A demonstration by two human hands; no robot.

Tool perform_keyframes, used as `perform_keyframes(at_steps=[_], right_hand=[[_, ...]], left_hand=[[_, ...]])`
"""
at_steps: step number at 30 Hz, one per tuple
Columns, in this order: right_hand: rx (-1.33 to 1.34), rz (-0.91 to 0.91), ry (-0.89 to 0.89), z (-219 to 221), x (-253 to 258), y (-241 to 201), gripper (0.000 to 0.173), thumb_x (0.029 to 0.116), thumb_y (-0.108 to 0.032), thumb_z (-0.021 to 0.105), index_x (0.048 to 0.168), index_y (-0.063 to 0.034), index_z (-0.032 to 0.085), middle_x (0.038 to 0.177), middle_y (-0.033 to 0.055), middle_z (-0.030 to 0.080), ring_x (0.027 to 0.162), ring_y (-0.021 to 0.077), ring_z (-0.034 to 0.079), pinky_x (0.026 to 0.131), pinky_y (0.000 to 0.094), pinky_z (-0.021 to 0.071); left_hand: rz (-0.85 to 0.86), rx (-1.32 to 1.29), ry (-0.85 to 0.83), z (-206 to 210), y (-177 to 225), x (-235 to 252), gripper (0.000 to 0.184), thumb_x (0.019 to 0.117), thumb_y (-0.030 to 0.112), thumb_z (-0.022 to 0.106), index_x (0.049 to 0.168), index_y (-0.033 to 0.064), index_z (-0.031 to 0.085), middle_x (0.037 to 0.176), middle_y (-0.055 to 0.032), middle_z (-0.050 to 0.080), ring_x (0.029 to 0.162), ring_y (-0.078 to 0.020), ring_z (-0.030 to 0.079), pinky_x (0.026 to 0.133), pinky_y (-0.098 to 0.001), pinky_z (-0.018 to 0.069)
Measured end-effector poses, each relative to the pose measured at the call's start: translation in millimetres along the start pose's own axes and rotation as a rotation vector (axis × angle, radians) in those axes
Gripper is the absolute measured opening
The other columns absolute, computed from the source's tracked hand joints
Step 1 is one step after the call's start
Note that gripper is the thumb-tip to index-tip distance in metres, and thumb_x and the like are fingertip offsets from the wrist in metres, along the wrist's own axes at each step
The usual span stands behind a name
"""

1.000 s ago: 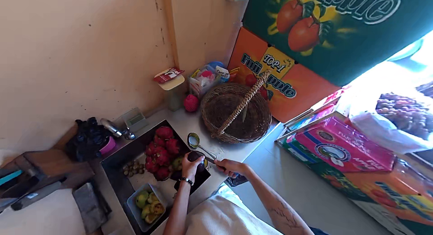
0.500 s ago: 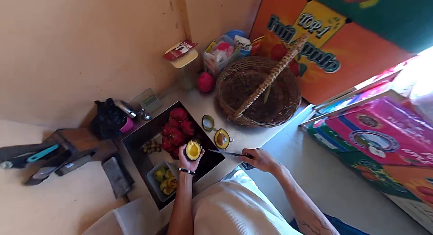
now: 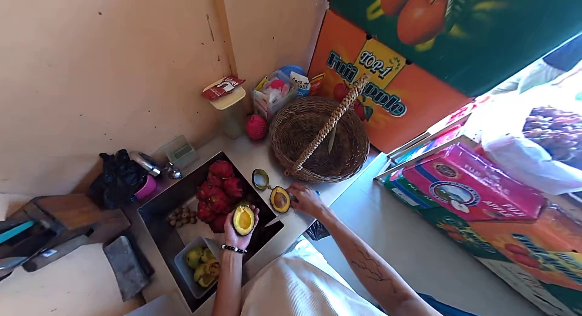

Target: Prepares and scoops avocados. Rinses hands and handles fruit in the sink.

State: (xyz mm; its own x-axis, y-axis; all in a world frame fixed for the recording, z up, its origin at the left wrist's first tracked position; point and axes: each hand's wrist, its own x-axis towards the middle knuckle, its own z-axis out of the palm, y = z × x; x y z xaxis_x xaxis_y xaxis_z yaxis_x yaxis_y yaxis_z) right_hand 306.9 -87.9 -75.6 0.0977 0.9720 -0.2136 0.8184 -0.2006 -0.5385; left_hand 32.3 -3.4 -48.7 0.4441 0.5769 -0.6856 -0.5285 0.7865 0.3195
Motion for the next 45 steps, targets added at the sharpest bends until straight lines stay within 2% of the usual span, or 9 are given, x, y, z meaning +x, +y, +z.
perform_keyframes(at_steps=[5,10,13,17,21,25,36,41,45], right_hand=[[-0.064,0.123,-0.067,-1,18,-15,0.037,0.1018,-0.025,0.053,0.129,-0.0017,0.063,0.136,0.0195,0.061,0.129,0.0356,0.058,0.106,0.054,0.0481],[-0.068,0.342,-0.118,-27,7,-40,0.047,0.1042,-0.025,0.042,0.145,-0.0017,0.044,0.109,0.0254,0.07,0.104,0.0461,0.068,0.089,0.064,0.0525],[0.022,0.246,0.034,-32,-12,-36,0.046,0.1043,-0.025,0.039,0.144,-0.0031,0.048,0.094,0.0228,0.071,0.089,0.0446,0.07,0.079,0.064,0.053],[0.131,0.04,0.2,-36,-42,-57,0.043,0.109,-0.03,0.04,0.134,-0.0059,0.064,0.075,0.0141,0.067,0.064,0.0316,0.066,0.064,0.0551,0.0531],[0.059,-0.045,0.133,-33,-51,-115,0.042,0.107,-0.033,0.043,0.136,-0.0164,0.068,0.068,0.012,0.068,0.059,0.0316,0.065,0.058,0.0553,0.0519],[-0.05,-0.064,0.124,-25,-51,-146,0.04,0.1071,-0.031,0.042,0.139,-0.0285,0.067,0.068,0.0117,0.069,0.06,0.0344,0.067,0.057,0.0553,0.0513],[-0.17,-0.035,0.199,-18,-51,-164,0.042,0.1039,-0.025,0.042,0.134,-0.0257,0.071,0.061,0.0099,0.067,0.056,0.0339,0.066,0.053,0.0523,0.0497],[-0.128,-0.009,0.12,-17,-51,-167,0.043,0.1051,-0.027,0.04,0.137,-0.0261,0.068,0.067,0.0116,0.069,0.061,0.0358,0.068,0.056,0.0544,0.0514],[-0.125,-0.018,0.125,-13,-51,-171,0.044,0.1049,-0.025,0.04,0.138,-0.0235,0.068,0.067,0.0114,0.069,0.061,0.0352,0.068,0.057,0.053,0.0518]], left_hand=[[-0.001,0.07,0.096,6,-6,4,0.045,0.1066,0.043,0.034,0.126,0.0081,0.056,0.106,-0.0181,0.065,0.086,-0.0318,0.068,0.071,-0.046,0.0593],[0.096,-0.01,0.123,-6,-6,19,0.045,0.1097,0.041,0.032,0.133,0.0087,0.053,0.121,-0.0162,0.063,0.106,-0.029,0.065,0.087,-0.0472,0.0565],[0.163,-0.067,0.14,-11,2,19,0.048,0.1093,0.043,0.03,0.137,0.0093,0.05,0.126,-0.0177,0.061,0.111,-0.0308,0.063,0.091,-0.0504,0.0543],[0.104,-0.125,0.162,5,22,-7,0.056,0.1052,0.054,0.032,0.135,0.0091,0.048,0.119,-0.0218,0.065,0.104,-0.0388,0.067,0.085,-0.0568,0.0562],[0.149,-0.043,0.183,22,26,-17,0.044,0.1067,0.044,0.036,0.121,0.0068,0.055,0.101,-0.0177,0.067,0.088,-0.0325,0.07,0.077,-0.0494,0.0595],[0.27,-0.008,0.193,32,26,-20,0.04,0.1072,0.036,0.037,0.126,0.0065,0.057,0.107,-0.0187,0.065,0.093,-0.0324,0.066,0.079,-0.0498,0.0572],[0.445,0.001,0.323,35,29,-22,0.034,0.1069,0.03,0.046,0.117,0.0018,0.062,0.094,-0.0186,0.066,0.08,-0.0302,0.068,0.072,-0.048,0.0594],[0.489,0.058,0.37,32,30,-19,0.033,0.1066,0.03,0.048,0.119,0.004,0.063,0.103,-0.0182,0.065,0.088,-0.031,0.066,0.074,-0.0499,0.0577],[0.567,0.118,0.376,31,28,-18,0.029,0.1068,0.025,0.048,0.115,0.0028,0.064,0.1,-0.0174,0.066,0.085,-0.0295,0.067,0.072,-0.0478,0.0589]])
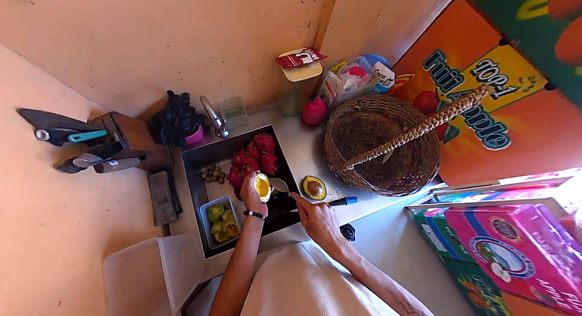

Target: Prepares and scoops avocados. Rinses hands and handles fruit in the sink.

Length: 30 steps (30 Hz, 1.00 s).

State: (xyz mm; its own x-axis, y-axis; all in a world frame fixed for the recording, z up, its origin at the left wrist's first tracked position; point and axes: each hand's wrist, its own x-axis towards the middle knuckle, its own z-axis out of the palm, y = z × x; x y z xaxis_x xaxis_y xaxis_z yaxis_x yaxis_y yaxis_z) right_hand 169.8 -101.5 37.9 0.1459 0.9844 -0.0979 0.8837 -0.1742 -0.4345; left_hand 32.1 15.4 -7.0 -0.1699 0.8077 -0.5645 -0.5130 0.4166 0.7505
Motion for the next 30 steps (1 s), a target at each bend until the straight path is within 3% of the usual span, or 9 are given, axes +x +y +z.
perform_keyframes(at_steps=[3,6,10,13,16,20,24,27,30], right_hand=[[-0.019,-0.009,0.035,4,-1,-8,0.043,0.1033,-0.022,0.042,0.137,-0.0224,0.069,0.065,0.0106,0.069,0.059,0.0341,0.068,0.056,0.0517,0.0522],[-0.092,0.037,0.014,5,-1,-21,0.046,0.1018,-0.019,0.042,0.141,-0.0242,0.066,0.067,0.0106,0.07,0.061,0.0346,0.069,0.056,0.0516,0.0527],[-0.116,-0.104,0.167,25,-1,-24,0.046,0.0949,-0.008,0.05,0.136,-0.0146,0.07,0.058,0.0095,0.065,0.049,0.0313,0.064,0.046,0.0468,0.0501],[0.078,-0.102,0.045,22,2,-19,0.044,0.0999,-0.012,0.044,0.138,-0.0124,0.067,0.062,0.0116,0.067,0.056,0.0334,0.067,0.055,0.0503,0.0529],[0.252,-0.12,0.017,24,2,-14,0.042,0.1019,-0.015,0.044,0.135,-0.0096,0.069,0.065,0.0107,0.068,0.057,0.0294,0.066,0.058,0.0479,0.0529],[0.548,-0.054,-0.178,16,6,-11,0.039,0.1062,-0.017,0.044,0.137,-0.0085,0.067,0.091,0.0117,0.075,0.073,0.0187,0.067,0.073,0.0372,0.0542],[0.941,0.076,-0.313,15,8,-10,0.037,0.1073,-0.015,0.046,0.139,-0.0046,0.063,0.076,0.0004,0.061,0.055,0.0032,0.048,0.054,0.0212,0.0436],[1.292,0.272,-0.495,10,12,-11,0.037,0.1083,-0.014,0.047,0.141,-0.0044,0.06,0.063,-0.0063,0.046,0.046,0.0018,0.036,0.043,0.0194,0.0314],[1.431,0.389,-0.624,8,17,-9,0.032,0.107,-0.016,0.049,0.136,-0.0088,0.062,0.062,-0.0092,0.041,0.045,0.0008,0.032,0.042,0.0184,0.029]], left_hand=[[0.162,0.075,-0.004,1,-6,0,0.025,0.1068,0.02,0.049,0.111,0.003,0.068,0.094,-0.013,0.067,0.08,-0.0236,0.067,0.069,-0.0413,0.059],[0.282,0.107,0.022,3,-9,-3,0.023,0.106,0.016,0.052,0.11,0.0031,0.07,0.094,-0.0093,0.068,0.083,-0.0175,0.067,0.074,-0.0356,0.0585],[0.363,0.092,0.047,6,-9,-3,0.021,0.1048,0.015,0.053,0.109,0.0036,0.07,0.096,-0.0064,0.069,0.086,-0.0142,0.066,0.078,-0.0324,0.0564],[0.346,0.061,-0.029,0,-7,0,0.025,0.1051,0.017,0.049,0.112,0.0044,0.069,0.097,-0.0073,0.069,0.088,-0.0158,0.067,0.08,-0.0341,0.0567],[0.316,-0.013,-0.15,-7,-5,3,0.03,0.1056,0.02,0.043,0.115,0.004,0.066,0.096,-0.0113,0.07,0.088,-0.0218,0.07,0.081,-0.0395,0.0592],[0.267,-0.121,-0.33,-13,-1,1,0.031,0.1031,0.025,0.041,0.113,0.0094,0.066,0.103,-0.011,0.071,0.092,-0.0251,0.071,0.082,-0.0442,0.0606],[0.278,-0.241,-0.513,-18,-1,4,0.029,0.0973,0.04,0.053,0.108,0.0183,0.069,0.104,-0.0063,0.071,0.094,-0.0217,0.071,0.083,-0.0418,0.0605],[0.304,-0.336,-0.558,-25,-3,7,0.034,0.0917,0.048,0.061,0.105,0.0185,0.071,0.102,-0.0068,0.072,0.093,-0.0224,0.07,0.082,-0.0423,0.0598],[0.281,-0.394,-0.573,-28,-7,7,0.037,0.0964,0.043,0.045,0.103,0.0146,0.068,0.102,-0.009,0.072,0.097,-0.0261,0.07,0.087,-0.0476,0.0583]])
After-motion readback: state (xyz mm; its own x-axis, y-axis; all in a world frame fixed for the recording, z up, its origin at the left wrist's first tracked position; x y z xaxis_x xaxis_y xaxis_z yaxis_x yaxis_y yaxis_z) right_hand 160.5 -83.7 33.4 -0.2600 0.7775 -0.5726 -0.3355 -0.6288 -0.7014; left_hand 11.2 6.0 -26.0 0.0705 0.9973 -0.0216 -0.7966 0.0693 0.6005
